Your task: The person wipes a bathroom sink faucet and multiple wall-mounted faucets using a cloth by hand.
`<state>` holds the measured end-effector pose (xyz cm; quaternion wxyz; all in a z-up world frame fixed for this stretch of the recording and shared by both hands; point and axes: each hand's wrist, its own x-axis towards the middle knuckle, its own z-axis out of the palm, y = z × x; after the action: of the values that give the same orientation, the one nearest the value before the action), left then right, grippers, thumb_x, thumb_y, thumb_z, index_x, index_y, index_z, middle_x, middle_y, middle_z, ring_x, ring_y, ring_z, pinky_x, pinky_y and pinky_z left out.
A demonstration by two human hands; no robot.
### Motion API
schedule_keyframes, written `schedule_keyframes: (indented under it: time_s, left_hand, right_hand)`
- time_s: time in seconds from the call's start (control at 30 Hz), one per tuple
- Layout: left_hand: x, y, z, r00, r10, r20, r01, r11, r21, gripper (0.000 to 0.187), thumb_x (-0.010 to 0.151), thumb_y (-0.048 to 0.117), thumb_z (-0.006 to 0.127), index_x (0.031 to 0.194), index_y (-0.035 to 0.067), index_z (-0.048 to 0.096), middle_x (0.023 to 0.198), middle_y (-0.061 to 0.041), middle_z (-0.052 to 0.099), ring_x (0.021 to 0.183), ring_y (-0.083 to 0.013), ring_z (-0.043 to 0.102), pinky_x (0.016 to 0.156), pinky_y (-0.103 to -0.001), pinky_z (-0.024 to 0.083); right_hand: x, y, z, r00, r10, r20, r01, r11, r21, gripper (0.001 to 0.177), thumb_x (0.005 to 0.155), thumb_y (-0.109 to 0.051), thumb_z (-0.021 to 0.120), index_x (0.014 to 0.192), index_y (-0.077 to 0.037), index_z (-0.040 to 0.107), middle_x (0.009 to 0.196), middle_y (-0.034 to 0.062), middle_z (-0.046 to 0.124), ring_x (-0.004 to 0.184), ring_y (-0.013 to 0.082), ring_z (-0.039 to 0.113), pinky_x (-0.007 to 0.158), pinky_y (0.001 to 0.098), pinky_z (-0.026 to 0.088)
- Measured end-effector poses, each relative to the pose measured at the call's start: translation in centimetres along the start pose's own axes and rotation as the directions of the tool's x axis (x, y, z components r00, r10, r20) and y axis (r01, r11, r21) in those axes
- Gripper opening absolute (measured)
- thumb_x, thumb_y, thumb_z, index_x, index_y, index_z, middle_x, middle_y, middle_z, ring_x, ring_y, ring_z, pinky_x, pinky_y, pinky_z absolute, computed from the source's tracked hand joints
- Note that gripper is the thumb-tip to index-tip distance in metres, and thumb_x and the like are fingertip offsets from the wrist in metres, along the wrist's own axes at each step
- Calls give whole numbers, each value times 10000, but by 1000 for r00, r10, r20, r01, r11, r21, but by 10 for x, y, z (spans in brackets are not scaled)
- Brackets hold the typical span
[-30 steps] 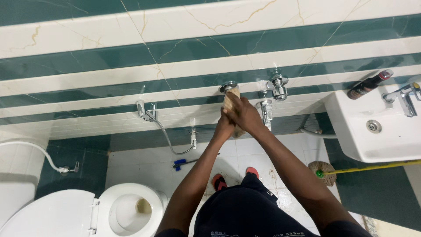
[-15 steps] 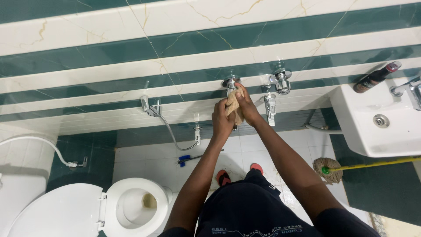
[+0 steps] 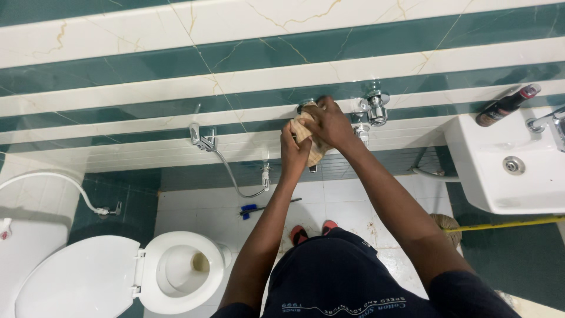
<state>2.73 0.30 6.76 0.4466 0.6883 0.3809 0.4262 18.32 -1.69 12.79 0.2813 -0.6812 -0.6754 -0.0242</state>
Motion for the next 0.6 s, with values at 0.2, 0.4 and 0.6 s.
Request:
schedule_keyframes:
  time_s: [0.2,0.4,0.6]
  left_hand:
    - [-18,-13,12,989,-132,69,124,987,104,637,964,125,602,1533,32,331,1388,-243,527,1252,-373,581,1013,-454,491]
    - [-30,-20,15,994,-95,49,84,978,189,593,958,111,613,1508,60,397,1343,-219,547,1181,-343,610,952,-429,523]
    - [-35,-3,28,999,-16,44,10,990,139,411,988,175,672,1341,32,517,1263,-180,612,1102,-300,652,890,-405,554]
  right_hand:
    - [-17,13,14,709,411,572,-662,668,340,780,941,-554,586,1646,-345,325,1191,244,736,933,318,745,803,423,580]
    - [-67,76,109,987,152,53,-136,612,779,517,1253,-331,441,1699,-93,330,1506,208,562,1355,272,550,1101,395,429]
    - [-66,43,39,906,413,90,-355,629,692,453,1014,-321,614,1396,-80,612,1184,88,734,1028,162,701,905,322,551]
